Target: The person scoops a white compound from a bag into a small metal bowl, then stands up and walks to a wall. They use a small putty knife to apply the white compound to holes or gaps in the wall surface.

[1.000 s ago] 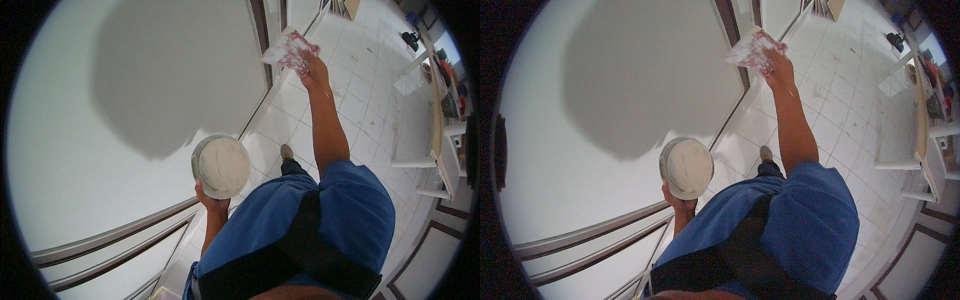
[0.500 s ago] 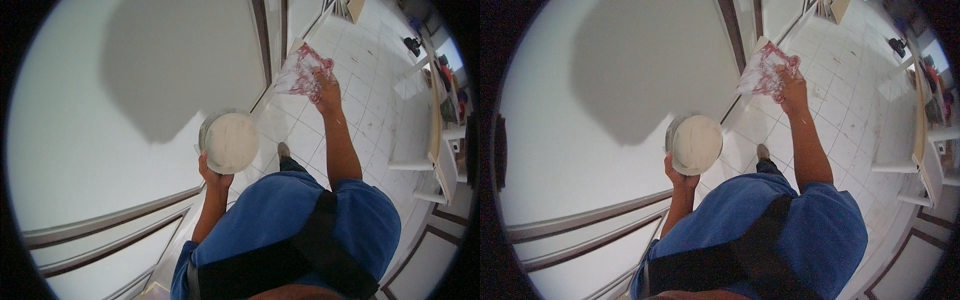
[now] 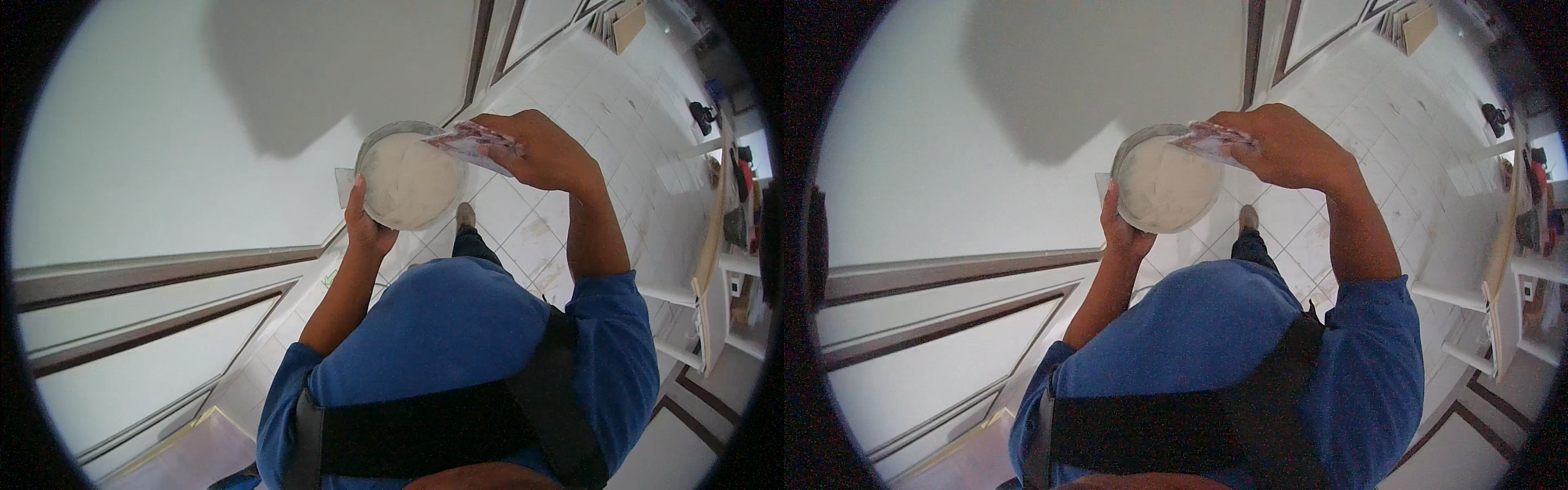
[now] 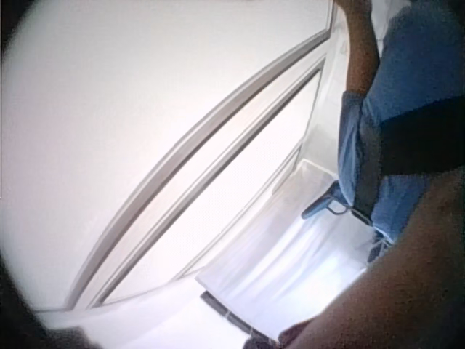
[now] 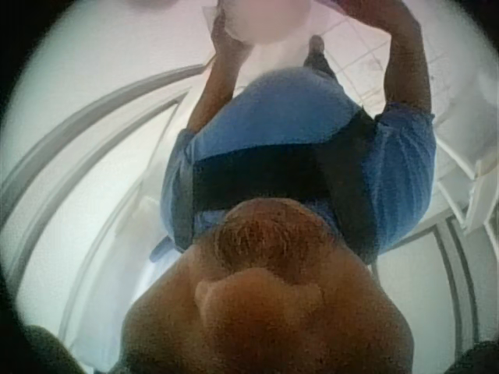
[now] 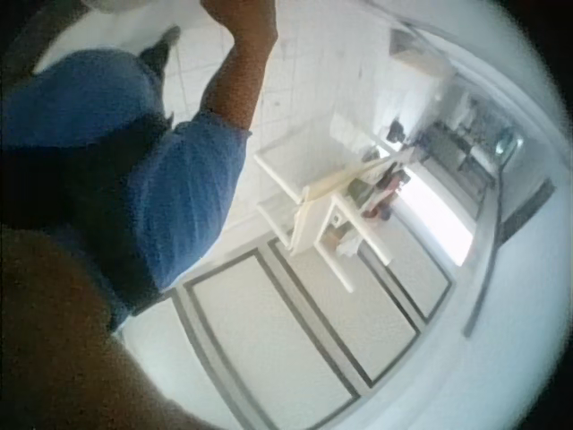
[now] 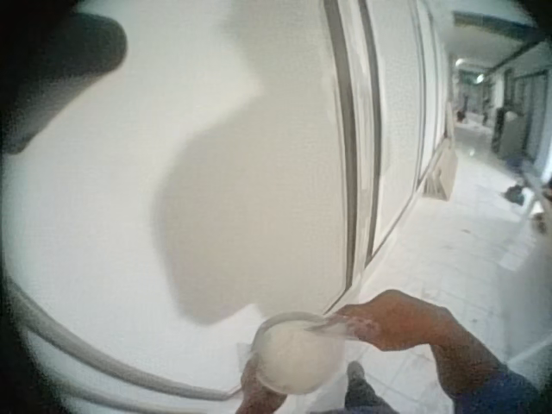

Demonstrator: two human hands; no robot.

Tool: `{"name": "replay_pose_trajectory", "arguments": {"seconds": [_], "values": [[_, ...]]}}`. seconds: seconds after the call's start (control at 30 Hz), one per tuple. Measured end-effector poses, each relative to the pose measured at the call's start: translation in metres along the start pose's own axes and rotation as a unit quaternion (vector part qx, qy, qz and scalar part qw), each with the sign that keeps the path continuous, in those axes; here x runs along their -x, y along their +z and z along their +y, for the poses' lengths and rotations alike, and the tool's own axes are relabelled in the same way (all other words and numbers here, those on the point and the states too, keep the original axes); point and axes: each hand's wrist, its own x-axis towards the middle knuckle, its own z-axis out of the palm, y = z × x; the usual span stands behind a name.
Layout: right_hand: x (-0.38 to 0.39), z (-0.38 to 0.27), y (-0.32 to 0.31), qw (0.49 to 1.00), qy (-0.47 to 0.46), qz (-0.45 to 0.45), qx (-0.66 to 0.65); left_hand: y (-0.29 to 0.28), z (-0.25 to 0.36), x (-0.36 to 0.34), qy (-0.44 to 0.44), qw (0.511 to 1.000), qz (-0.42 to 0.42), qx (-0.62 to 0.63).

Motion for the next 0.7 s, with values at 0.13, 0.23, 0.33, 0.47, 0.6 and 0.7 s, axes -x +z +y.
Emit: {"name": "replay_pose_trajectory", "arguments": {"seconds": [0.13, 0.23, 0.33, 0.47, 0.6, 0.7], "values": [[-0.013, -0.020, 0.019, 0.989, -0.127, -0.051, 0.053, -0.003, -0.001, 0.005, 0.007, 1.000, 0.004, -0.018], [-0.031, -0.050, 0.024, 0.977, -0.093, -0.154, 0.114, -0.007, -0.003, 0.005, 0.000, 1.000, 0.018, -0.025], [-0.044, -0.056, 0.042, 0.966, -0.127, -0.157, 0.163, -0.002, -0.003, 0.007, -0.002, 1.000, 0.019, -0.025], [-0.045, -0.069, 0.043, 0.946, -0.171, -0.214, 0.174, -0.002, -0.004, 0.008, 0.023, 0.999, 0.021, -0.010], [-0.043, -0.068, 0.037, 0.923, -0.182, -0.293, 0.171, -0.003, -0.005, 0.010, 0.056, 0.998, 0.021, -0.016], [-0.046, -0.062, 0.035, 0.939, -0.160, -0.258, 0.164, -0.003, -0.007, 0.008, 0.053, 0.998, 0.017, 0.011]]}}
